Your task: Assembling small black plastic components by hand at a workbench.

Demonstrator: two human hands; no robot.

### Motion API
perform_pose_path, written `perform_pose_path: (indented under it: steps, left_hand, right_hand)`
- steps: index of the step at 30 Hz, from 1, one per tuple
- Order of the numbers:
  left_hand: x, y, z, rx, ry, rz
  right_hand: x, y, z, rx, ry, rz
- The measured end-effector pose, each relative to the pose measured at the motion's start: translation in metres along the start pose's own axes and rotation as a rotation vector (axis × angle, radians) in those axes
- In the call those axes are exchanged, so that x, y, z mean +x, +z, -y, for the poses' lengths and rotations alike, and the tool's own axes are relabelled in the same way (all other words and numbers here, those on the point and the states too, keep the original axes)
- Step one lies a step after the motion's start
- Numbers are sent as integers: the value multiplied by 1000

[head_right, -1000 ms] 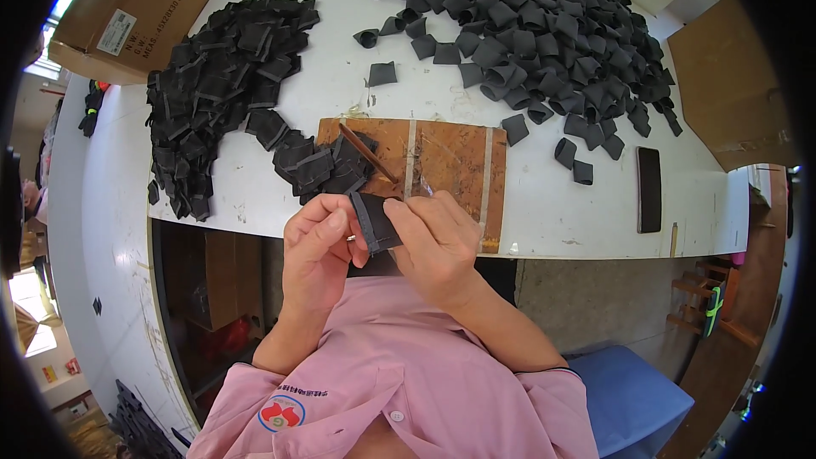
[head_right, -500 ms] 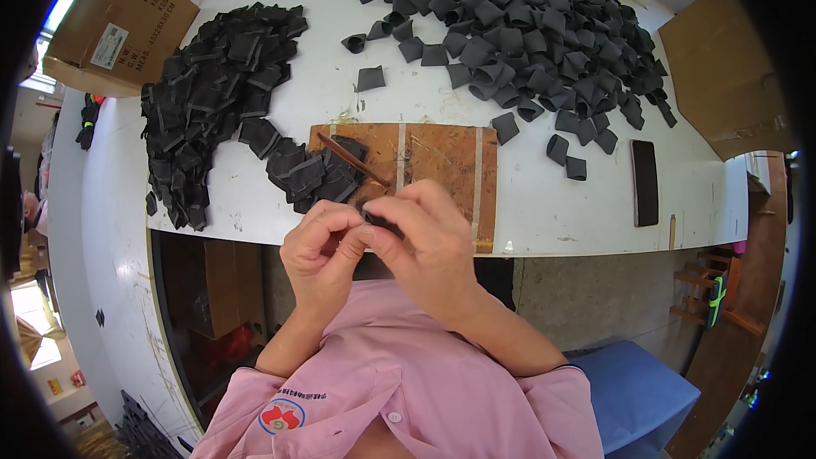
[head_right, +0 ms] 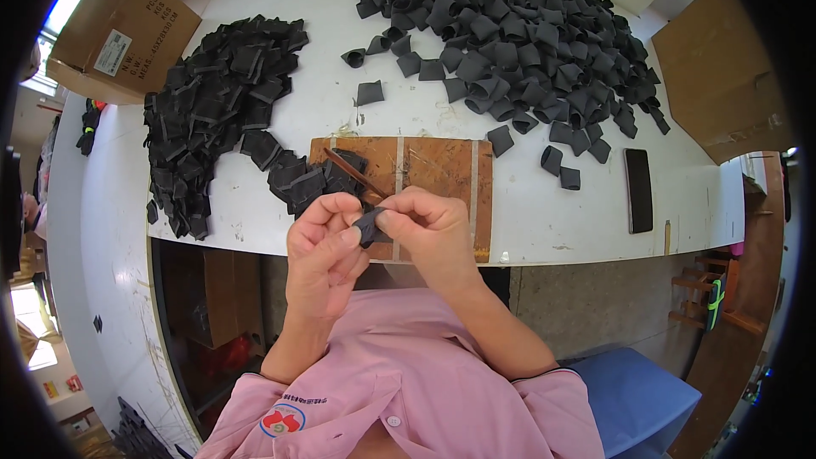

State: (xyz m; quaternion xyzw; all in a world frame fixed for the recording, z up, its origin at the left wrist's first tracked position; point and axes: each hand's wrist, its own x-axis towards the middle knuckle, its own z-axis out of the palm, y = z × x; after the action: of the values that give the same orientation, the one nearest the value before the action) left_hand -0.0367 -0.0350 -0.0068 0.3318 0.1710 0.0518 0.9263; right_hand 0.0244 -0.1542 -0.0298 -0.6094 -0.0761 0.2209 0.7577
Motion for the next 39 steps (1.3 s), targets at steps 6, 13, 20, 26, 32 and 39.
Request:
perform_pose_path:
  steps: [6,13,20,26,32,39]
  left_hand:
    - [9,-6,19,1203,1024,-198]
    - [24,12,-45,-604,-220,502]
    - [35,2,-32,-295,-69,166]
    - [36,27,-30,314,537,16]
    - [37,20,-32,738,848,190]
    - [30,26,-31,-56,462,47]
  right_hand:
    - [-1,7,18,649,379,274]
    - [37,17,81,52,40,413]
    - [56,7,42,154,94,469]
    - [45,6,55,-283,-403,168]
    - [26,17,54,-684,-883,-4]
    - [34,27,59,-919,-1203,-147]
